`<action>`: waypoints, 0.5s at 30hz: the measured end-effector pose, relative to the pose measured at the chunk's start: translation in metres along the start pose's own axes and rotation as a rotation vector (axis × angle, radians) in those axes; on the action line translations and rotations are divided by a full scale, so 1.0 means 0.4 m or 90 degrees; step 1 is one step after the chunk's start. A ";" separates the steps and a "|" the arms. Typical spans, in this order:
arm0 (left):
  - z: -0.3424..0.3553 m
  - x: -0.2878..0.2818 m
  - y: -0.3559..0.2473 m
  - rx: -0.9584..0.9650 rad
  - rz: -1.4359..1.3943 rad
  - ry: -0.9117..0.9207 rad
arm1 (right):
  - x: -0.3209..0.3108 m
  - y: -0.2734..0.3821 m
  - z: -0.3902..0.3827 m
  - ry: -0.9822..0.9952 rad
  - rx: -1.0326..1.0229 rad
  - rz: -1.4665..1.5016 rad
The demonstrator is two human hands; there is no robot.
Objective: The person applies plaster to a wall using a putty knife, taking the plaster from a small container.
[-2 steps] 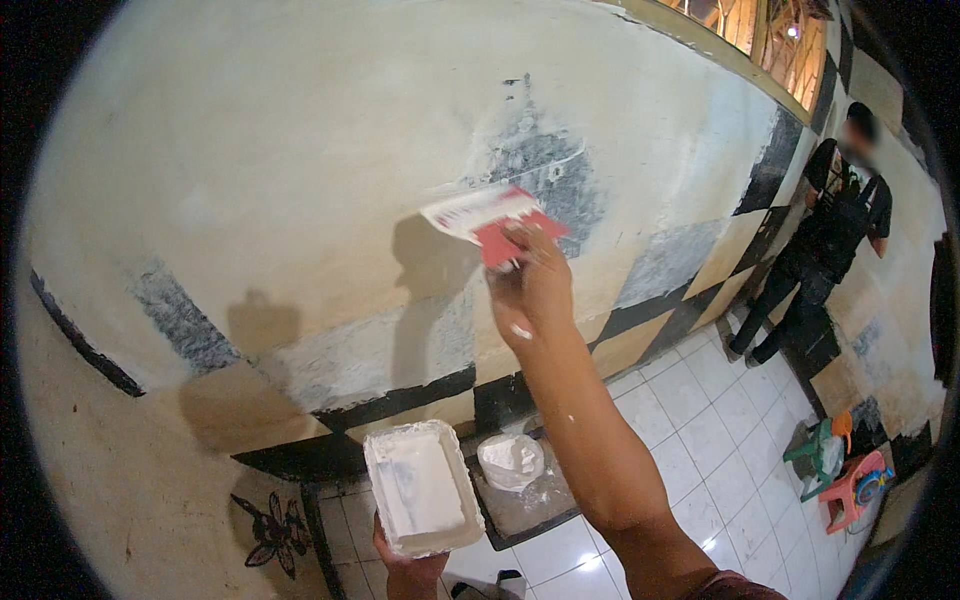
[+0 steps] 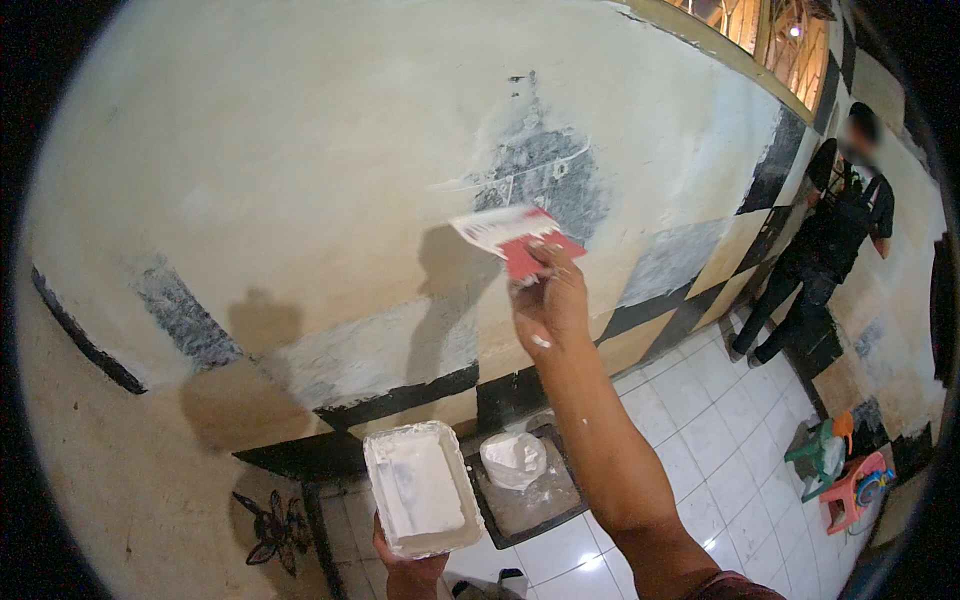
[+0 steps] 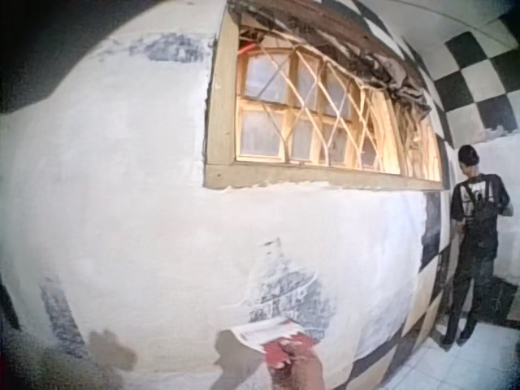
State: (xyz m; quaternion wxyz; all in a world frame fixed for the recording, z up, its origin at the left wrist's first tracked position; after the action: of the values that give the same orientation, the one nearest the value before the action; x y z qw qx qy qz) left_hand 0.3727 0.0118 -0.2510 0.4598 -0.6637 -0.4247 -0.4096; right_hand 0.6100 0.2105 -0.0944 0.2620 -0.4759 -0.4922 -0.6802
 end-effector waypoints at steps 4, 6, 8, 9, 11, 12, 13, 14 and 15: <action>-0.026 -0.035 -0.031 -0.043 -0.077 -0.097 | -0.123 0.056 0.064 -0.098 -0.114 -0.088; -0.031 -0.049 -0.043 -0.030 -0.057 -0.085 | -0.058 0.128 0.063 -0.115 -0.298 -0.258; -0.038 -0.050 -0.050 -0.021 -0.038 -0.072 | -0.023 0.155 0.104 -0.121 -0.359 -0.331; -0.045 -0.042 -0.047 -0.005 -0.043 -0.062 | 0.010 0.172 0.127 -0.147 -0.515 -0.549; -0.049 -0.051 -0.044 0.009 -0.046 -0.052 | 0.076 0.136 0.174 -0.134 -0.684 -0.887; -0.048 -0.077 -0.051 0.021 -0.002 -0.055 | 0.112 0.063 0.188 -0.092 -0.694 -1.004; -0.049 -0.094 -0.062 0.034 0.041 -0.060 | 0.136 -0.020 0.164 -0.006 -0.579 -1.067; -0.055 -0.088 -0.066 0.037 0.042 -0.062 | 0.154 -0.097 0.122 0.082 -0.464 -1.121; -0.055 -0.072 -0.049 0.014 0.030 -0.065 | 0.137 -0.146 0.095 0.168 -0.520 -1.152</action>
State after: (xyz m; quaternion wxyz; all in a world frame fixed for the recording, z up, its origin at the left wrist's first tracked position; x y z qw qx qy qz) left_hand 0.3421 -0.0103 -0.2676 0.4545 -0.6883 -0.4365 -0.3594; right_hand 0.5541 0.2735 -0.0670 -0.4850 0.1031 -0.3647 -0.7881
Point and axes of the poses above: each hand's wrist, its own z-axis towards the middle knuckle, its own x-axis out of the palm, y = z × x, the point moved 3 cm from there along z, towards the middle knuckle
